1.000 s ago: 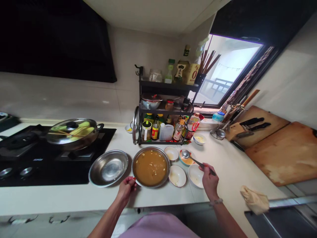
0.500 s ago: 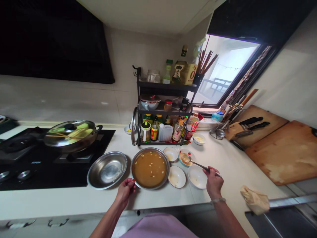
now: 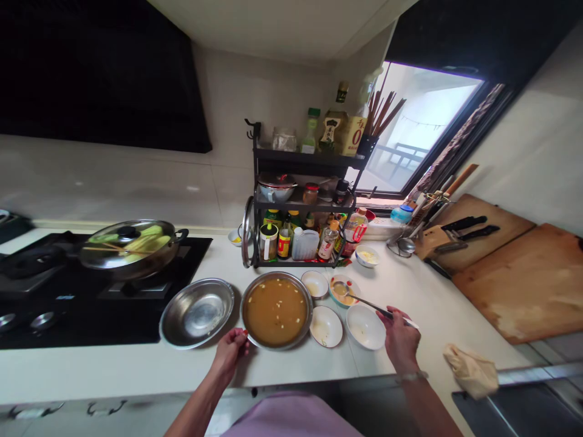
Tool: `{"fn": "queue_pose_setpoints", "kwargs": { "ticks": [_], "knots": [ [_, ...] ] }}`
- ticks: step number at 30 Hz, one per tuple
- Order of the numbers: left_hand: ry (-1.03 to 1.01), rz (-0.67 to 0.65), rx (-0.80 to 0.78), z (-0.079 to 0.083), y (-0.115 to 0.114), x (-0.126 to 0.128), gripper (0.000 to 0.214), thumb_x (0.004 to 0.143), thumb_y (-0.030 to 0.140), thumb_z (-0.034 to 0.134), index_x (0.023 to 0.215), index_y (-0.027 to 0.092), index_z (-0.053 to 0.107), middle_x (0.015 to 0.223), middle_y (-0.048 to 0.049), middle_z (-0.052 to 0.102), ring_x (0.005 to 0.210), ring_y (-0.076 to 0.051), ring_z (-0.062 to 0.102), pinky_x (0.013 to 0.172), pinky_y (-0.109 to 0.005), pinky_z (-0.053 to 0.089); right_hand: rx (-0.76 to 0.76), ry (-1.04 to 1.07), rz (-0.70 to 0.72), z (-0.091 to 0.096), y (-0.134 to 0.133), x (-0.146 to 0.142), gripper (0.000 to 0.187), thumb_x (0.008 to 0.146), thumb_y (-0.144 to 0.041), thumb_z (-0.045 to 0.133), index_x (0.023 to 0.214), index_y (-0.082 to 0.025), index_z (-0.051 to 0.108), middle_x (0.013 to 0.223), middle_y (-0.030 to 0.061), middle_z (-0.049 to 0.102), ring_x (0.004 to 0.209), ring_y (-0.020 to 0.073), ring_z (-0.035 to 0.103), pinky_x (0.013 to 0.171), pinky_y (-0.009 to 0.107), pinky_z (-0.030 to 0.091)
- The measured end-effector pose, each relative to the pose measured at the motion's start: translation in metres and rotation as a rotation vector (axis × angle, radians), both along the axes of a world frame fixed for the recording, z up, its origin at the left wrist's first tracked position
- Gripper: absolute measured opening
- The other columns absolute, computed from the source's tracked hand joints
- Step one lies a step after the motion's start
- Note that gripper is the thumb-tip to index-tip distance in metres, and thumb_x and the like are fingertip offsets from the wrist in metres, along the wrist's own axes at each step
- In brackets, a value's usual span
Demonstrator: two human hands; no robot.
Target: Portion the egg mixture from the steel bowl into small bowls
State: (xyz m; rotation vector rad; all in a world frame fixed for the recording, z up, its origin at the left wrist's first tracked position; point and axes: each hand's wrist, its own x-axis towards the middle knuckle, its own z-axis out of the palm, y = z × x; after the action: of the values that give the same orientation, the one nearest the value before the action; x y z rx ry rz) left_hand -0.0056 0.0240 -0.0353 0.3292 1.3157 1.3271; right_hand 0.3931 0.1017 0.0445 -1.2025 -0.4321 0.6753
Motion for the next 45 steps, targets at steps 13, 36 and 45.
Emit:
{"fn": "queue_pose_setpoints", "kwargs": {
  "ticks": [13, 36, 45],
  "knots": [
    [0.008, -0.009, 0.008, -0.001, 0.001, 0.000, 0.038, 0.046, 0.033, 0.081, 0.063, 0.017, 0.052, 0.048, 0.0039, 0.054, 0.045, -0.008, 0.049, 0.045, -0.020, 0.039, 0.012, -0.010, 0.269, 0.035, -0.010, -0.054, 0.029, 0.063, -0.040, 0.075, 0.071, -0.015, 0.062, 0.081, 0.0026, 0.066, 0.066, 0.0160, 0.066, 0.073, 0.034, 0.058],
    [-0.001, 0.021, -0.006, -0.001, 0.001, 0.001, 0.038, 0.045, 0.031, 0.082, 0.065, 0.017, 0.052, 0.048, 0.0047, 0.053, 0.045, -0.008, 0.049, 0.044, -0.019, 0.039, -0.011, -0.428, 0.240, 0.020, -0.015, -0.054, 0.032, 0.081, -0.045, 0.056, 0.093, -0.016, 0.063, 0.078, 0.0055, 0.070, 0.074, 0.0221, 0.070, 0.075, 0.037, 0.053],
    [0.009, 0.009, 0.022, -0.002, 0.000, 0.000, 0.036, 0.047, 0.030, 0.081, 0.064, 0.016, 0.053, 0.050, 0.0042, 0.054, 0.045, -0.008, 0.049, 0.045, -0.020, 0.039, -0.150, -0.582, 0.143, -0.006, -0.006, -0.009, 0.040, 0.069, -0.053, 0.058, 0.086, -0.016, 0.064, 0.069, 0.0046, 0.069, 0.069, 0.0242, 0.069, 0.071, 0.038, 0.052]
  ]
}}
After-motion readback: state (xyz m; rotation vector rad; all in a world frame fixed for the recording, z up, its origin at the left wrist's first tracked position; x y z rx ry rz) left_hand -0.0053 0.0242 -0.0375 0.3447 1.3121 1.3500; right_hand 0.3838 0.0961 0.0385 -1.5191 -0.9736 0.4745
